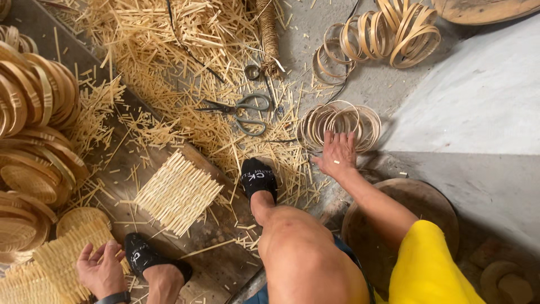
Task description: The person sits on the floor of a bamboo craft workshop and makes woven bamboo sieves. They trim bamboo strips with scissors, fit a woven bamboo disc into a round wooden rim, tuck and press the strip edges to secure the disc, and place finished sieves onto a growing stack.
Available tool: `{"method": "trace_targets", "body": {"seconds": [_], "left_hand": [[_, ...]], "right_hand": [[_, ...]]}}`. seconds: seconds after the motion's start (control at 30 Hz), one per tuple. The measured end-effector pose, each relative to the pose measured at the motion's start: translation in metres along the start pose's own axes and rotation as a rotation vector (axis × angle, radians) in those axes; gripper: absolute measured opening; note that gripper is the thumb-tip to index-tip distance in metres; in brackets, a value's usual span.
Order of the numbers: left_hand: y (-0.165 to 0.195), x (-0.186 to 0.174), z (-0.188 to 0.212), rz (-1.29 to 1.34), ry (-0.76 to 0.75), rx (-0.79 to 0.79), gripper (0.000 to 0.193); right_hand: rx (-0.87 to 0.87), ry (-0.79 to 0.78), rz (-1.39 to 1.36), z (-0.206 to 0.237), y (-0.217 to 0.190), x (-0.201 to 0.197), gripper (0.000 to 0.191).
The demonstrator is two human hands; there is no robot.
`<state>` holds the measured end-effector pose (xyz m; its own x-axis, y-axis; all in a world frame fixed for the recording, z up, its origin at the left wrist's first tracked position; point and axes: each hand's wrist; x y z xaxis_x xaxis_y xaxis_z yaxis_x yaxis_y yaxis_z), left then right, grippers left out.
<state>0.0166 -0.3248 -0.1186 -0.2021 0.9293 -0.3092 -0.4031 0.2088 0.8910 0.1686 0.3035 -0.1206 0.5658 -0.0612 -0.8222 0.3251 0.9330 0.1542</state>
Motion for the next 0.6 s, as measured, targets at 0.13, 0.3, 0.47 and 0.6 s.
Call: {"method": "trace_targets", "body": {"seconds": [0.13,0.3,0.47,0.6], "left_hand": [[-0.008,-0.008,0.012,0.025,0.05,-0.074,0.057],[-0.012,-0.011,0.015,0.061,0.073,-0.084,0.056],[0.036,0.021,0.02,-0.08,0.146,0.108,0.051],[0.12,0.101,0.049,-0.32,0.012,0.52,0.035]], "right_hand": [[0.006,0.166,0.016,-0.001,0.017,0.038,0.055],[0.007,0.399,-0.34,-0.006,0.059,0.032,0.014],[-0.207,0.796,-0.586,0.001,0.048,-0.052,0.014],[-0.718,0.665,-0.988,-0.008,-0.021,-0.141,0.02]]}}
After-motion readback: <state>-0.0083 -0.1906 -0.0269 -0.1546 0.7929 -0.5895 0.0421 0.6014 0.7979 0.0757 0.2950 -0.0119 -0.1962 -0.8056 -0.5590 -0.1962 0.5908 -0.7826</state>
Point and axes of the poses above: each hand's wrist, its own z-axis away from the middle knuckle, its own x-axis out of the palm, y = z × x, and after that the axes turned 7 degrees about -x, right-handed
